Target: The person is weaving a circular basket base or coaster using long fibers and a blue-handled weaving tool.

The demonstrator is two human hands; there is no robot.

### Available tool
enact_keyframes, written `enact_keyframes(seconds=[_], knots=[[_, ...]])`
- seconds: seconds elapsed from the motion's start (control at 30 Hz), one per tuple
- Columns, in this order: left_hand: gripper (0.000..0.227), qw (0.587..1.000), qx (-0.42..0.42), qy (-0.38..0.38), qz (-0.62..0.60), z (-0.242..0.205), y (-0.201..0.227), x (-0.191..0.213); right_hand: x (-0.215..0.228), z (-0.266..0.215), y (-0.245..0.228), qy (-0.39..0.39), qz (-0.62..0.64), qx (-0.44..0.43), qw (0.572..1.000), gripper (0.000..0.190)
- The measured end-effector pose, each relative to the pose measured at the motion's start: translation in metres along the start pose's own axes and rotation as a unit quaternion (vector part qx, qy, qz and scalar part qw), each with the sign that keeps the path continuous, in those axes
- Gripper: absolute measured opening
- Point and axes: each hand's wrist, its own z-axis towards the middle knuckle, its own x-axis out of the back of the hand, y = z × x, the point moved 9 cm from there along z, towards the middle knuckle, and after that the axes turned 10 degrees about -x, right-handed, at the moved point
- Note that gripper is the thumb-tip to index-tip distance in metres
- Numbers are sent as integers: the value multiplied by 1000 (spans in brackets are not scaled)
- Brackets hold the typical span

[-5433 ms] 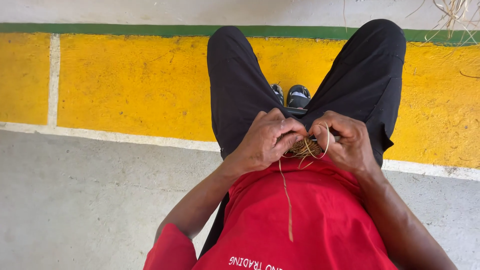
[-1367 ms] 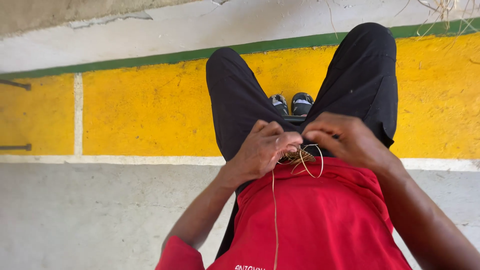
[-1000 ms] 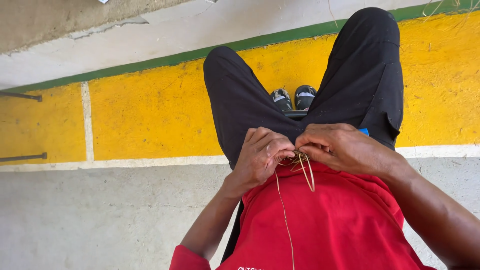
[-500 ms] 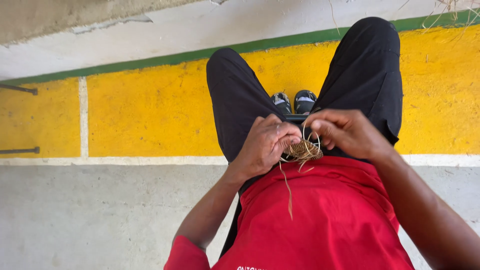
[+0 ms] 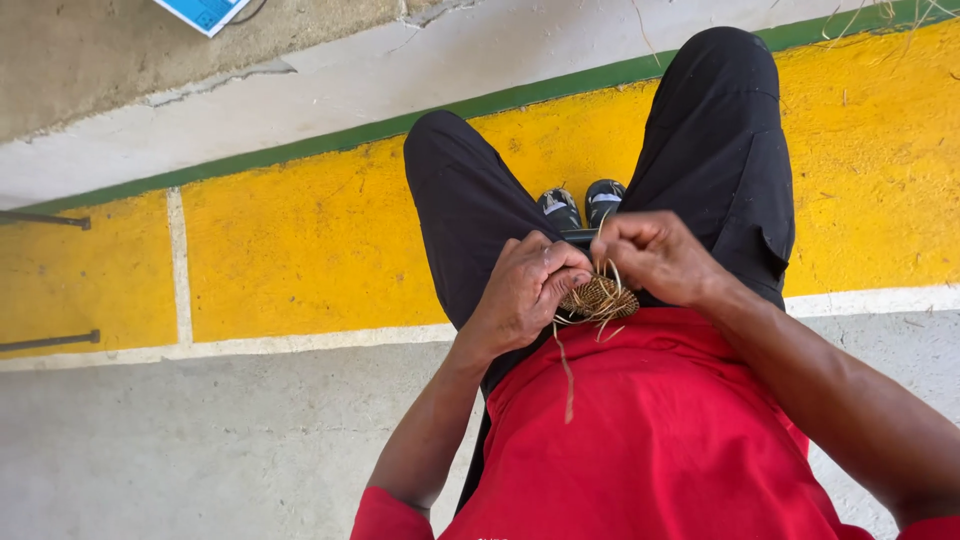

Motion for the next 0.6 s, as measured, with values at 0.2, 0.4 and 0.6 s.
enact_keyframes(seconds=[0.2,0.4,0.6], knots=[[7,999,-38,6,1,3,8,-4,57,-27,-115,225,17,151,962,36],[8,999,26,-29,4,4,-11,-6,50,-40,-127,226,-27,183,956,36],[21,998,20,-20,-50,3,-26,-7,24,-70,-140,29,244,249,937,18]])
